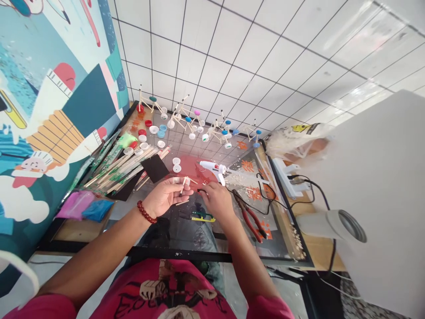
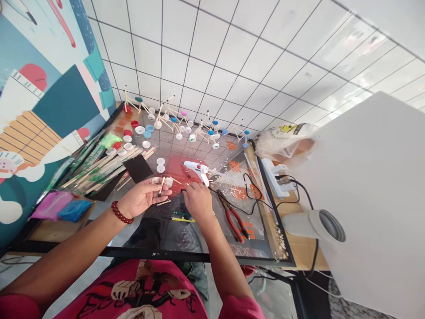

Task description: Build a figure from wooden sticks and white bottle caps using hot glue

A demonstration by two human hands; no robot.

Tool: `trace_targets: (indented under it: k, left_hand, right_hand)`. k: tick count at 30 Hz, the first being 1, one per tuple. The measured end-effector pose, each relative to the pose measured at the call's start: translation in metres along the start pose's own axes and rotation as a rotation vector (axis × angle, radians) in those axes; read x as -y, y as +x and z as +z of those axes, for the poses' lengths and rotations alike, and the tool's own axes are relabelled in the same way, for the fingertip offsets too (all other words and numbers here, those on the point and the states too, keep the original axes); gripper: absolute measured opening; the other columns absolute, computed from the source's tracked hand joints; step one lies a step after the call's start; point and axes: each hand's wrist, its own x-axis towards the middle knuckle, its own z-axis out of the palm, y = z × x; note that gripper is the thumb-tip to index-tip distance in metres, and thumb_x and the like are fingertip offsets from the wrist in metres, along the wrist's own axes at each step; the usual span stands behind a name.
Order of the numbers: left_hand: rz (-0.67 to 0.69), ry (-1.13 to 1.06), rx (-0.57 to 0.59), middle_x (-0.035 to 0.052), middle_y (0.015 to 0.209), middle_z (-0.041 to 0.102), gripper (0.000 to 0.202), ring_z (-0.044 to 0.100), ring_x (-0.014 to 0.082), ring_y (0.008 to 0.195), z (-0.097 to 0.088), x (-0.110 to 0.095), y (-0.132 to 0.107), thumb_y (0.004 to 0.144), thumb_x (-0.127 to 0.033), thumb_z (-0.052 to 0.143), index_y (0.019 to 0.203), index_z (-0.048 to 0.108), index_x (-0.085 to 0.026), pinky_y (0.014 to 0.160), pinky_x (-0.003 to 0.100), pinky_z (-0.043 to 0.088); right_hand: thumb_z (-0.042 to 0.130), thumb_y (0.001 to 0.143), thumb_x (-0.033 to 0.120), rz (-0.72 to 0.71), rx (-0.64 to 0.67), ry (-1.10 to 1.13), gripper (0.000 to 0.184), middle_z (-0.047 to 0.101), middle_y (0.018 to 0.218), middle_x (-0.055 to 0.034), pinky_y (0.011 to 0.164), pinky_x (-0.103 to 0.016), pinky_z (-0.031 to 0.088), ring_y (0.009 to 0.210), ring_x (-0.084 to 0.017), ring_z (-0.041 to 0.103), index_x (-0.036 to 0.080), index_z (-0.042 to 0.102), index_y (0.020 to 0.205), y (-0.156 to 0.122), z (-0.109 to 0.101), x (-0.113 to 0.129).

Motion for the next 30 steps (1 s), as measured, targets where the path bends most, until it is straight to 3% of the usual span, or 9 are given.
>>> trace_targets:
  k: [5, 9, 11, 15, 20, 24, 27, 30]
  left_hand:
    - [0.049, -0.023, 0.003, 0.006, 0.084, 0.075, 0.015, 0.076, 0.0198, 0.084, -0.004, -0.003, 0.001, 0.083, -0.007, 0.068, 0.096, 0.066, -0.014, 0.074, 0.028, 0.062]
    - [0.058, -0.049, 0.0, 0.0096, 0.087, 0.078, 0.01, 0.077, 0.0212, 0.084, -0.006, -0.006, 0.001, 0.084, -0.009, 0.068, 0.093, 0.065, -0.013, 0.076, 0.031, 0.062]
    - [0.057, -0.056, -0.002, 0.0105, 0.09, 0.079, 0.01, 0.077, 0.0216, 0.085, -0.006, -0.006, 0.001, 0.085, -0.01, 0.069, 0.093, 0.065, -0.014, 0.077, 0.031, 0.062]
    - [0.073, -0.038, -0.026, 0.011, 0.091, 0.079, 0.01, 0.077, 0.0214, 0.085, -0.006, -0.006, 0.001, 0.084, -0.011, 0.071, 0.092, 0.066, -0.013, 0.076, 0.031, 0.062]
    - [0.081, -0.044, -0.047, 0.0115, 0.092, 0.079, 0.009, 0.077, 0.0223, 0.087, -0.006, -0.006, 0.0, 0.083, -0.011, 0.073, 0.086, 0.065, -0.013, 0.078, 0.032, 0.061]
    - [0.098, -0.085, -0.034, 0.0106, 0.095, 0.078, 0.006, 0.075, 0.0212, 0.091, -0.006, -0.006, 0.001, 0.085, -0.014, 0.072, 0.087, 0.067, -0.013, 0.083, 0.032, 0.06]
    - [0.17, -0.135, -0.003, 0.0031, 0.084, 0.073, 0.007, 0.073, 0.0144, 0.083, -0.006, -0.006, 0.003, 0.084, -0.014, 0.074, 0.082, 0.068, -0.014, 0.082, 0.026, 0.059]
    - [0.204, -0.164, 0.054, -0.0003, 0.078, 0.066, 0.013, 0.07, 0.012, 0.08, -0.005, -0.007, 0.003, 0.081, -0.014, 0.078, 0.077, 0.066, -0.014, 0.079, 0.023, 0.059]
  right_hand:
    - [0.053, 0.096, 0.042, 0.279, -0.261, 0.173, 0.031, 0.067, 0.076, -0.0042, 0.066, -0.027, 0.038, 0.071, -0.017, 0.059, 0.02, 0.067, 0.079, -0.015, -0.001, -0.026]
    - [0.056, 0.088, 0.054, 0.409, -0.419, 0.236, 0.045, 0.069, 0.101, -0.0148, 0.078, -0.036, 0.047, 0.086, -0.025, 0.061, 0.014, 0.067, 0.106, -0.005, 0.011, -0.057]
    - [0.058, 0.084, 0.057, 0.381, -0.372, 0.316, 0.054, 0.069, 0.108, -0.0178, 0.083, -0.041, 0.048, 0.091, -0.027, 0.062, 0.012, 0.065, 0.114, 0.008, 0.018, -0.064]
    - [0.055, 0.084, 0.056, 0.33, -0.246, 0.439, 0.049, 0.07, 0.099, -0.0151, 0.082, -0.04, 0.049, 0.09, -0.027, 0.063, 0.014, 0.069, 0.104, 0.029, 0.027, -0.061]
    - [0.054, 0.084, 0.053, 0.404, -0.328, 0.513, 0.044, 0.07, 0.083, -0.0093, 0.071, -0.034, 0.046, 0.075, -0.023, 0.06, 0.015, 0.072, 0.097, 0.024, 0.022, -0.041]
    - [0.057, 0.082, 0.05, 0.468, -0.398, 0.577, 0.044, 0.067, 0.073, -0.0048, 0.062, -0.031, 0.043, 0.062, -0.018, 0.055, 0.013, 0.07, 0.103, 0.013, 0.018, -0.031]
    - [0.051, 0.086, 0.044, 0.491, -0.375, 0.513, 0.041, 0.069, 0.076, -0.0097, 0.063, -0.034, 0.045, 0.065, -0.023, 0.059, 0.011, 0.067, 0.106, 0.016, 0.023, -0.033]
    - [0.049, 0.089, 0.042, 0.446, -0.325, 0.413, 0.042, 0.071, 0.092, -0.0179, 0.073, -0.039, 0.049, 0.082, -0.03, 0.065, 0.01, 0.063, 0.113, 0.024, 0.032, -0.041]
